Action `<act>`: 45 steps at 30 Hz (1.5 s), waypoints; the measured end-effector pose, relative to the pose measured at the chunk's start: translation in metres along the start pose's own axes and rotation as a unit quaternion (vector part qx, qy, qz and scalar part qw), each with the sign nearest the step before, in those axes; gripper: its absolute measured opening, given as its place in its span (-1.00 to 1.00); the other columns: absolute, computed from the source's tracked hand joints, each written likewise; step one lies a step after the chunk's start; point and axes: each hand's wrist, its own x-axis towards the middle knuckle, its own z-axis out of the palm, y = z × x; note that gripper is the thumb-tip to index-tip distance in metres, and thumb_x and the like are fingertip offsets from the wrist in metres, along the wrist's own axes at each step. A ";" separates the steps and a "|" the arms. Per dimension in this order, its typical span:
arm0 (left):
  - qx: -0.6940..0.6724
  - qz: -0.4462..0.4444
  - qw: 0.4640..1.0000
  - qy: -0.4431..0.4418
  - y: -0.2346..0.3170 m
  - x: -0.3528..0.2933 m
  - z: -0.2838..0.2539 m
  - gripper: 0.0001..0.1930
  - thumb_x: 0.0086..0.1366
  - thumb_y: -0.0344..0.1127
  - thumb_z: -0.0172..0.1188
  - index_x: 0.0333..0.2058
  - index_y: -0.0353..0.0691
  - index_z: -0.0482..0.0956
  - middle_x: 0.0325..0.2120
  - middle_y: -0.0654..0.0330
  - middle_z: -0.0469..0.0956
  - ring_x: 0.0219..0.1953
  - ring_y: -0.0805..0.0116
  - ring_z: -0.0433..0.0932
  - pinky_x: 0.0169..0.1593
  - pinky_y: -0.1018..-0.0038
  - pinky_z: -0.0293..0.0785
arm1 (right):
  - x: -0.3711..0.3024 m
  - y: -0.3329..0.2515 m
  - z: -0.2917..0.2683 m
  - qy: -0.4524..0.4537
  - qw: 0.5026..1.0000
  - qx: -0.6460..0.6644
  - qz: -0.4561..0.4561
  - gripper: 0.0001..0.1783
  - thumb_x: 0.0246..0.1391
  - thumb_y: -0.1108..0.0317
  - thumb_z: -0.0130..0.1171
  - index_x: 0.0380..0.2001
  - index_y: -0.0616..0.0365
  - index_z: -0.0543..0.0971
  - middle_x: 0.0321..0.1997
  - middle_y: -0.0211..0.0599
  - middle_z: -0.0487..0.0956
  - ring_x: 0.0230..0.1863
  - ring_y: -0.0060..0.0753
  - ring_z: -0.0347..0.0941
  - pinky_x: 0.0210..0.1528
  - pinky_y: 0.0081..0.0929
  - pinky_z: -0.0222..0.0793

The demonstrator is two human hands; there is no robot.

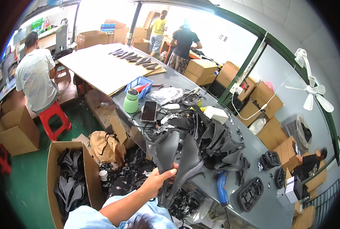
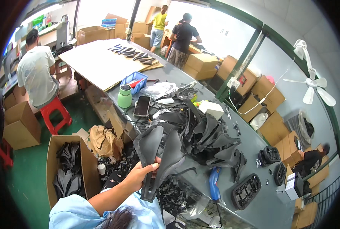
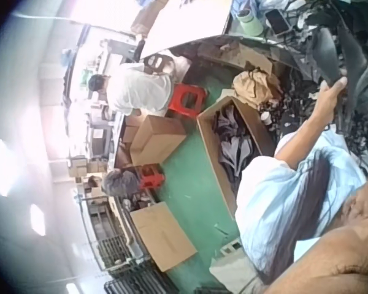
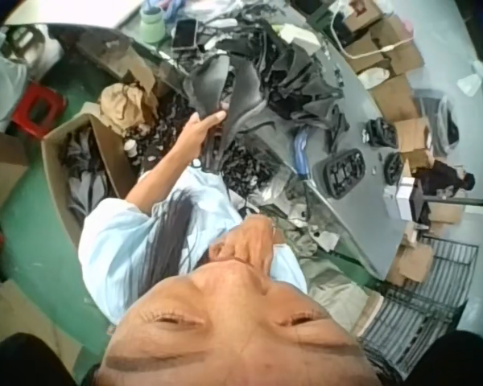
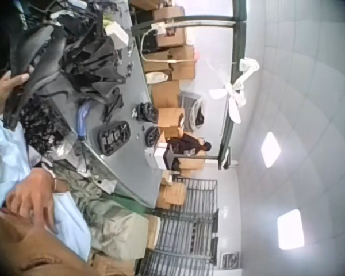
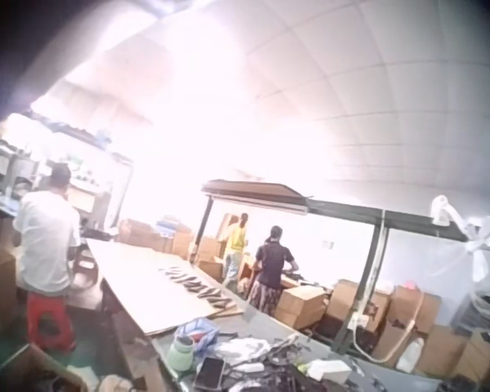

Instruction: The person uses a blue hot glue gun to apply adhesive to the edges of black fabric pieces. They then press the glued edges together to form a pouch-like shape. The person repeats this process for multiple items, handling them one at a time and placing the finished pieces on the table.

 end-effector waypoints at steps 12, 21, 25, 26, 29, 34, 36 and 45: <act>-0.030 0.048 0.998 0.002 -0.002 -0.013 -0.019 -0.70 0.26 -0.22 0.11 -0.09 -0.23 0.41 -0.36 0.30 0.49 -0.32 0.53 0.45 -0.18 0.51 0.38 | 0.008 -0.016 0.014 -0.218 0.973 0.063 -0.045 -0.91 0.08 0.40 0.05 -0.46 0.14 0.47 -0.49 -0.26 0.37 -0.40 -0.19 0.34 -0.29 -0.29 0.27; -0.018 0.045 0.998 0.044 -0.002 -0.017 -0.020 -0.73 0.21 -0.24 0.16 -0.15 -0.18 0.45 -0.38 0.29 0.48 -0.40 0.55 0.45 -0.30 0.55 0.42 | 0.103 -0.086 -0.056 -0.378 0.786 -0.479 0.096 -0.81 -0.09 0.29 0.06 -0.32 -0.04 0.48 -0.35 -0.40 0.46 -0.28 -0.37 0.42 -0.18 -0.41 0.30; -0.028 0.058 0.997 0.032 -0.005 -0.015 -0.015 -0.73 0.23 -0.27 0.14 -0.12 -0.20 0.43 -0.35 0.29 0.49 -0.35 0.54 0.46 -0.28 0.55 0.42 | 0.159 -0.080 -0.151 -0.141 0.470 -0.870 -0.051 -0.75 -0.26 0.31 0.24 -0.38 0.04 0.54 -0.30 -0.45 0.49 -0.27 -0.35 0.40 -0.18 -0.34 0.25; -0.028 0.053 0.998 0.015 -0.005 -0.013 -0.011 -0.73 0.24 -0.27 0.13 -0.11 -0.21 0.42 -0.35 0.29 0.49 -0.34 0.53 0.45 -0.26 0.55 0.42 | 0.170 -0.089 -0.184 -0.046 0.352 -0.931 -0.088 -0.75 -0.23 0.37 0.24 -0.35 0.03 0.55 -0.22 -0.43 0.51 -0.19 -0.33 0.40 -0.11 -0.35 0.23; -0.005 0.053 0.999 0.003 -0.014 -0.008 -0.005 -0.73 0.24 -0.28 0.13 -0.12 -0.22 0.41 -0.35 0.28 0.49 -0.33 0.54 0.45 -0.25 0.54 0.41 | 0.134 -0.105 -0.287 0.299 0.435 -0.808 -0.261 -0.87 -0.09 0.33 0.18 -0.46 0.12 0.49 -0.49 -0.35 0.48 -0.43 -0.43 0.39 -0.36 -0.53 0.23; 0.009 0.094 0.993 0.073 -0.013 -0.010 -0.029 -0.73 0.21 -0.34 0.15 -0.13 -0.26 0.42 -0.31 0.24 0.50 -0.28 0.49 0.48 -0.19 0.50 0.42 | 0.052 -0.018 -0.181 0.560 0.737 -0.367 -0.097 -0.54 0.12 -0.02 0.08 -0.24 0.23 0.41 -0.38 -0.34 0.46 -0.39 -0.56 0.36 -0.34 -0.62 0.32; 0.028 0.103 0.990 0.086 -0.010 -0.008 -0.024 -0.72 0.21 -0.35 0.15 -0.12 -0.28 0.42 -0.31 0.23 0.50 -0.28 0.48 0.48 -0.18 0.49 0.42 | 0.008 0.025 -0.150 0.482 0.805 -0.345 0.032 -0.40 -0.05 -0.08 0.25 -0.13 0.19 0.42 -0.17 -0.24 0.49 -0.30 -0.50 0.42 -0.29 -0.56 0.39; -0.011 0.091 0.994 0.063 -0.017 0.004 -0.037 -0.59 0.20 -0.22 0.16 -0.05 -0.36 0.41 -0.21 0.07 0.53 -0.15 0.25 0.52 -0.03 0.31 0.44 | -0.052 0.062 -0.115 0.374 0.658 -0.635 0.155 -0.83 0.01 0.34 0.21 -0.53 0.20 0.51 -0.64 -0.19 0.48 -0.62 -0.17 0.42 -0.58 -0.34 0.29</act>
